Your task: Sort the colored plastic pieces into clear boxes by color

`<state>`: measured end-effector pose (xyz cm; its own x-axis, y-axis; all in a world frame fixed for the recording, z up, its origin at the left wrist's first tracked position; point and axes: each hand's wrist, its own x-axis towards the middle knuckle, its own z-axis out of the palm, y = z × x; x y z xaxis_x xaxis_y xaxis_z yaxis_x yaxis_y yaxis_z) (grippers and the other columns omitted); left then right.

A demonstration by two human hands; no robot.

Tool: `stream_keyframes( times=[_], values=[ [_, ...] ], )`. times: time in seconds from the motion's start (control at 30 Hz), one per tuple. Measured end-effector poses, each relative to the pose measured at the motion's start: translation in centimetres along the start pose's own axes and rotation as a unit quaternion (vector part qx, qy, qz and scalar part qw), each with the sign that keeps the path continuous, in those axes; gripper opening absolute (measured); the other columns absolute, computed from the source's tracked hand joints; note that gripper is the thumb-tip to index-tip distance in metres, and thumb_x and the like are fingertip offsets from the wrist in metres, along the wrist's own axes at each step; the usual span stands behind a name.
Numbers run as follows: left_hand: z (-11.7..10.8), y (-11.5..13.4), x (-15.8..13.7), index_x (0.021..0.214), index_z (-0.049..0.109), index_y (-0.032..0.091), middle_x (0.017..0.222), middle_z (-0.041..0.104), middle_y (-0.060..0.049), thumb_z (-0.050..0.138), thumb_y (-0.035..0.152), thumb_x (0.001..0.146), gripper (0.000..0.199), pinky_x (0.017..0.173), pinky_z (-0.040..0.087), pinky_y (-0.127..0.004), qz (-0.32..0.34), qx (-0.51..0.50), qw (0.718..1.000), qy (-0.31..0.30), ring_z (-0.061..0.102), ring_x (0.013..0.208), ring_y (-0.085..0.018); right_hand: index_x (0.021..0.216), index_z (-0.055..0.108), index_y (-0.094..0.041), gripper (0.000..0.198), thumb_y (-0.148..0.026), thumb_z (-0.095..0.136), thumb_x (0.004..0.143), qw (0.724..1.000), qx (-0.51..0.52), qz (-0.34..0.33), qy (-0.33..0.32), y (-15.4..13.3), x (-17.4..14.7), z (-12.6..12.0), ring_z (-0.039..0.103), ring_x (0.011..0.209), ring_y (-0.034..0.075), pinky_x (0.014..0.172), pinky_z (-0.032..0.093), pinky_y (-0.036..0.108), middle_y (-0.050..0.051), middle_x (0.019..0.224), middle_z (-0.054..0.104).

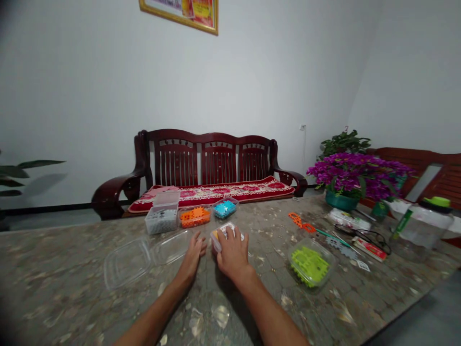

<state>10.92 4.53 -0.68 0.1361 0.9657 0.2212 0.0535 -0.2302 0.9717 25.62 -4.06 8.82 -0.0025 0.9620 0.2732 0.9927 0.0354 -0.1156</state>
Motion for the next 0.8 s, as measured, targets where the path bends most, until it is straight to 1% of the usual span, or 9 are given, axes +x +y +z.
stream_keyframes(
  times=[0.13, 0.27, 0.37, 0.47, 0.53, 0.6, 0.7, 0.73, 0.8],
  values=[
    [-3.9, -0.3, -0.4, 0.131, 0.061, 0.015, 0.135, 0.067, -0.015, 0.046, 0.036, 0.091, 0.047, 0.114, 0.045, -0.049, 0.014, 0.159, 0.987, -0.02, 0.063, 0.127, -0.029, 0.151, 0.044, -0.028, 0.064, -0.027, 0.055, 0.089, 0.998, -0.05, 0.044, -0.01, 4.5, 0.8, -0.4, 0.035, 0.146, 0.037, 0.114, 0.026, 0.066, 0.012, 0.159, 0.045],
    [-7.2, -0.2, -0.5, 0.113, 0.072, 0.018, 0.116, 0.075, -0.01, 0.044, 0.034, 0.089, 0.04, 0.107, 0.05, -0.049, 0.073, 0.258, 0.963, -0.005, 0.069, 0.114, -0.028, 0.149, 0.047, -0.025, 0.059, -0.023, 0.052, 0.091, 0.987, -0.112, 0.113, -0.007, 10.6, 0.9, -0.9, 0.042, 0.139, 0.036, 0.112, 0.03, 0.063, 0.014, 0.156, 0.048],
    [-8.0, 0.0, -0.6, 0.107, 0.074, 0.02, 0.109, 0.077, -0.008, 0.041, 0.033, 0.09, 0.039, 0.101, 0.054, -0.046, 0.089, 0.278, 0.956, 0.002, 0.071, 0.108, -0.027, 0.148, 0.048, -0.021, 0.058, -0.021, 0.054, 0.091, 0.976, -0.155, 0.151, -0.004, 14.4, 1.0, -1.4, 0.046, 0.135, 0.036, 0.108, 0.035, 0.058, 0.016, 0.153, 0.05],
    [-7.8, 0.0, -1.0, 0.104, 0.074, 0.021, 0.105, 0.077, -0.007, 0.041, 0.031, 0.091, 0.037, 0.096, 0.056, -0.044, 0.104, 0.284, 0.953, 0.014, 0.072, 0.104, -0.027, 0.145, 0.051, -0.022, 0.053, -0.024, 0.053, 0.093, 0.969, -0.173, 0.177, -0.01, 16.6, 1.3, -1.7, 0.048, 0.134, 0.036, 0.106, 0.037, 0.058, 0.017, 0.15, 0.053],
    [-7.6, 0.0, -1.2, 0.103, 0.074, 0.022, 0.103, 0.077, -0.007, 0.042, 0.029, 0.091, 0.035, 0.094, 0.057, -0.043, 0.123, 0.29, 0.949, 0.017, 0.073, 0.102, -0.026, 0.142, 0.055, -0.02, 0.05, -0.025, 0.055, 0.092, 0.962, -0.186, 0.202, 0.0, 16.7, 1.8, -1.5, 0.047, 0.135, 0.04, 0.107, 0.035, 0.062, 0.019, 0.148, 0.055],
    [-7.5, 0.0, -1.3, 0.101, 0.074, 0.022, 0.1, 0.077, -0.006, 0.043, 0.026, 0.09, 0.033, 0.094, 0.057, -0.043, 0.141, 0.303, 0.942, 0.016, 0.072, 0.101, -0.025, 0.142, 0.056, -0.018, 0.055, -0.019, 0.057, 0.088, 0.962, -0.191, 0.194, 0.022, 15.6, 2.7, -0.9, 0.042, 0.14, 0.042, 0.11, 0.03, 0.066, 0.022, 0.151, 0.053],
    [-7.5, 0.3, -1.5, 0.102, 0.074, 0.023, 0.102, 0.077, -0.005, 0.044, 0.02, 0.089, 0.033, 0.095, 0.055, -0.042, 0.152, 0.354, 0.922, 0.022, 0.071, 0.102, -0.025, 0.15, 0.049, -0.017, 0.07, -0.011, 0.056, 0.081, 0.985, -0.14, 0.096, 0.018, 12.1, 5.0, 1.1, 0.034, 0.149, 0.038, 0.118, 0.026, 0.059, 0.017, 0.159, 0.046],
    [-7.5, 0.5, -1.5, 0.104, 0.075, 0.023, 0.104, 0.077, -0.006, 0.045, 0.018, 0.089, 0.034, 0.097, 0.054, -0.043, 0.151, 0.379, 0.913, 0.03, 0.07, 0.104, -0.025, 0.151, 0.048, -0.018, 0.071, -0.013, 0.056, 0.081, 0.992, -0.108, 0.066, 0.004, 10.8, 6.1, 2.0, 0.035, 0.149, 0.035, 0.119, 0.028, 0.054, 0.016, 0.159, 0.047],
    [-7.5, 0.9, -1.7, 0.109, 0.075, 0.023, 0.11, 0.077, -0.007, 0.045, 0.015, 0.09, 0.036, 0.101, 0.051, -0.044, 0.139, 0.43, 0.891, 0.044, 0.067, 0.11, -0.026, 0.152, 0.047, -0.02, 0.071, -0.017, 0.058, 0.082, 0.997, -0.048, 0.048, -0.022, 8.2, 8.3, 3.6, 0.039, 0.147, 0.032, 0.118, 0.033, 0.046, 0.013, 0.16, 0.047]
  ],
)
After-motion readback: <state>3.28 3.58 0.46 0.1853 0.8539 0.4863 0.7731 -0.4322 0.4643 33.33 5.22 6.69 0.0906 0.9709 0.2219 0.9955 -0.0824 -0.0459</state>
